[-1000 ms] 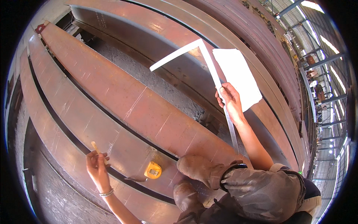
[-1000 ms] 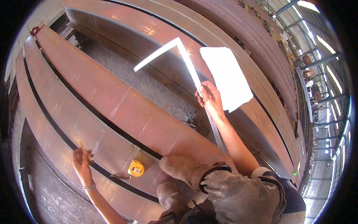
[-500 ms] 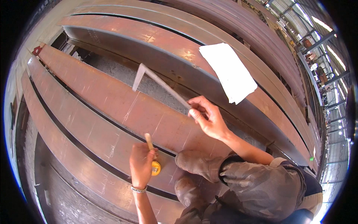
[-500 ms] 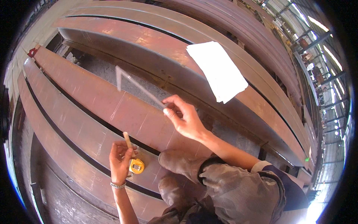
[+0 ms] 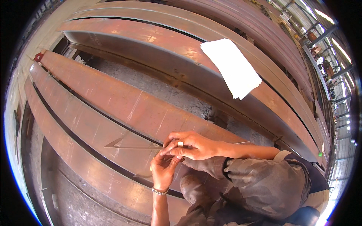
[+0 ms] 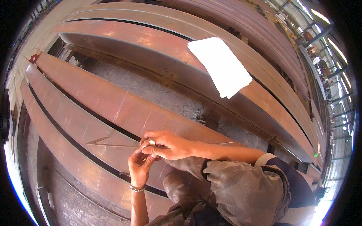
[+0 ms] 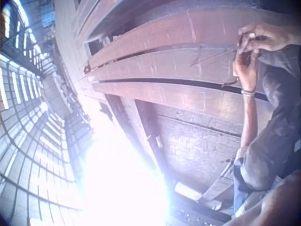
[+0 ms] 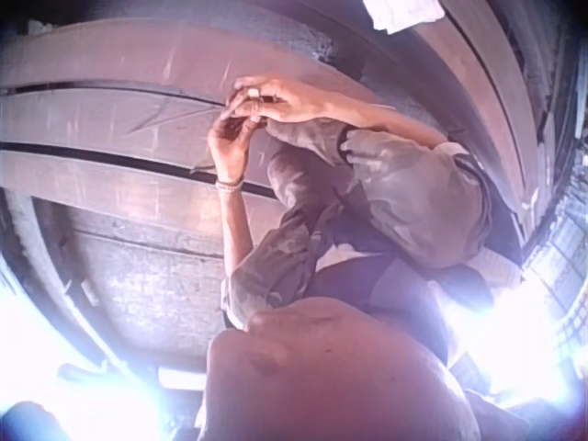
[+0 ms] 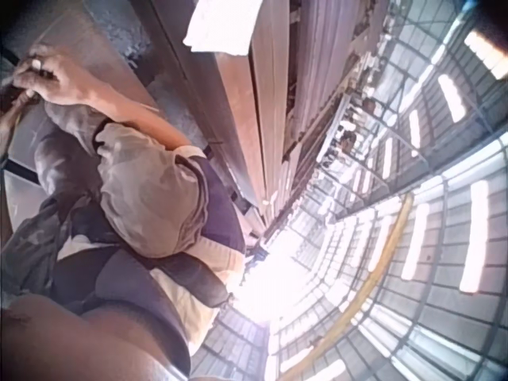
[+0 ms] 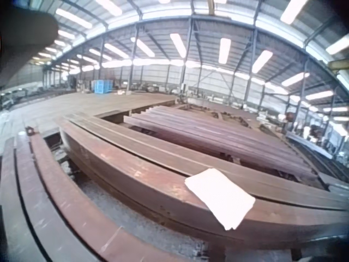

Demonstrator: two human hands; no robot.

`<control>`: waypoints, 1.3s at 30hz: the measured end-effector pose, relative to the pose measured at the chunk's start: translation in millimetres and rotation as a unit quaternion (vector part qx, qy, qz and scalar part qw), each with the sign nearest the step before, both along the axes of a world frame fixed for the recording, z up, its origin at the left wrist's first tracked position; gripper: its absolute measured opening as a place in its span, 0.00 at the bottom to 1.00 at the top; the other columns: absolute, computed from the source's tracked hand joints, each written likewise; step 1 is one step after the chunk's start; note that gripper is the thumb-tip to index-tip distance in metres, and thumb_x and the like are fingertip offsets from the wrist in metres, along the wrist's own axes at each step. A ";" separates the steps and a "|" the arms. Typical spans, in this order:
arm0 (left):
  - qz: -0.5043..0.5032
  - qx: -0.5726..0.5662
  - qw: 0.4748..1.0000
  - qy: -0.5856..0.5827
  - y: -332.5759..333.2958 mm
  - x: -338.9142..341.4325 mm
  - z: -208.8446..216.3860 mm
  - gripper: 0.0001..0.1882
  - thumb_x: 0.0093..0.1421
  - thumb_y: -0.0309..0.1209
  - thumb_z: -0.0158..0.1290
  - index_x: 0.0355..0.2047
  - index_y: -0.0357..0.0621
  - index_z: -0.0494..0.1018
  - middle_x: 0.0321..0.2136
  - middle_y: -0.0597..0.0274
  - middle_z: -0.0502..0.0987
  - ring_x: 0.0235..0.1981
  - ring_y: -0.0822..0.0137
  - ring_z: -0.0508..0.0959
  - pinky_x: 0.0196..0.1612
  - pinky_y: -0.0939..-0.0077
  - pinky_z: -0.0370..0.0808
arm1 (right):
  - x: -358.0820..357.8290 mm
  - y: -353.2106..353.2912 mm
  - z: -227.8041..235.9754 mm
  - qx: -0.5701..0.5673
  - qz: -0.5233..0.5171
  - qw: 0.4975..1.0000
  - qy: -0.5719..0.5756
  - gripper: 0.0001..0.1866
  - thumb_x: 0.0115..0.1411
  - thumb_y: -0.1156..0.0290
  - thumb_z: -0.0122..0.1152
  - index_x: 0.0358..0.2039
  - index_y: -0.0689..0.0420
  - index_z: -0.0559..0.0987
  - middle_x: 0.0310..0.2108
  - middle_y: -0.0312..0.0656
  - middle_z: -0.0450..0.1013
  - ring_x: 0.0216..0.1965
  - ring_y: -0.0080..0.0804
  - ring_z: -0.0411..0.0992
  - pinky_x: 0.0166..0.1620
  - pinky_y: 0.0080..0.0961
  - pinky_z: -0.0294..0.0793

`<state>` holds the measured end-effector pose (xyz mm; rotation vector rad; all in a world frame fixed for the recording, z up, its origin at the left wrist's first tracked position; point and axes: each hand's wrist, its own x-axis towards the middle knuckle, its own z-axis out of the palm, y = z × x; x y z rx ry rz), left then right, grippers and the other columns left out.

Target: The person measures and marks large curved metal plates using a tape measure, a square ruler, and a white marker. They repeatedly measure distances, draw lines, and reference a document placed on the plates.

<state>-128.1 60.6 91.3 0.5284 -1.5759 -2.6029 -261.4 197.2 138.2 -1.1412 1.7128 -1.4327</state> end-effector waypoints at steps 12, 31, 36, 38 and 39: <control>0.038 0.009 0.995 0.093 -13.9 23.6 20.1 0.41 0.64 0.38 0.62 0.69 0.34 0.55 0.66 0.42 0.63 0.63 0.51 0.69 0.63 0.54 0.69 | 15.3 9.4 4.0 -0.010 0.059 0.990 0.131 0.08 0.66 0.65 0.62 0.41 0.55 0.80 0.46 0.42 0.74 0.42 0.44 0.77 0.42 0.36 0.76; 0.494 -0.169 0.852 -0.021 -118.8 67.2 48.0 0.20 0.74 0.47 0.44 0.41 0.41 0.71 0.24 0.63 0.71 0.28 0.72 0.72 0.38 0.75 0.73 | -3.8 14.0 13.0 0.106 -0.194 0.975 -0.027 0.14 0.76 0.64 0.46 0.46 0.60 0.78 0.20 0.31 0.66 0.22 0.16 0.62 0.28 0.21 0.65; 0.519 -0.278 0.800 -0.115 -129.3 82.9 44.8 0.21 0.73 0.47 0.48 0.43 0.38 0.74 0.20 0.68 0.68 0.26 0.75 0.67 0.33 0.79 0.65 | 5.1 9.0 1.8 0.123 -0.190 0.974 0.022 0.10 0.74 0.68 0.50 0.46 0.59 0.77 0.20 0.32 0.65 0.22 0.17 0.63 0.28 0.21 0.66; 0.514 -0.249 0.814 -0.103 -133.5 86.6 43.1 0.22 0.72 0.47 0.48 0.46 0.38 0.74 0.20 0.69 0.67 0.24 0.76 0.64 0.33 0.79 0.64 | 4.8 8.0 -2.4 0.137 -0.178 0.975 0.006 0.09 0.73 0.68 0.51 0.45 0.59 0.77 0.20 0.33 0.64 0.22 0.18 0.63 0.28 0.22 0.66; 0.508 -0.244 0.820 -0.099 -134.9 88.5 43.0 0.22 0.72 0.48 0.48 0.46 0.38 0.74 0.20 0.69 0.67 0.24 0.77 0.64 0.33 0.79 0.64 | 5.0 7.4 -4.2 0.113 -0.172 0.979 0.015 0.10 0.73 0.66 0.52 0.45 0.59 0.77 0.19 0.37 0.65 0.22 0.21 0.63 0.28 0.24 0.66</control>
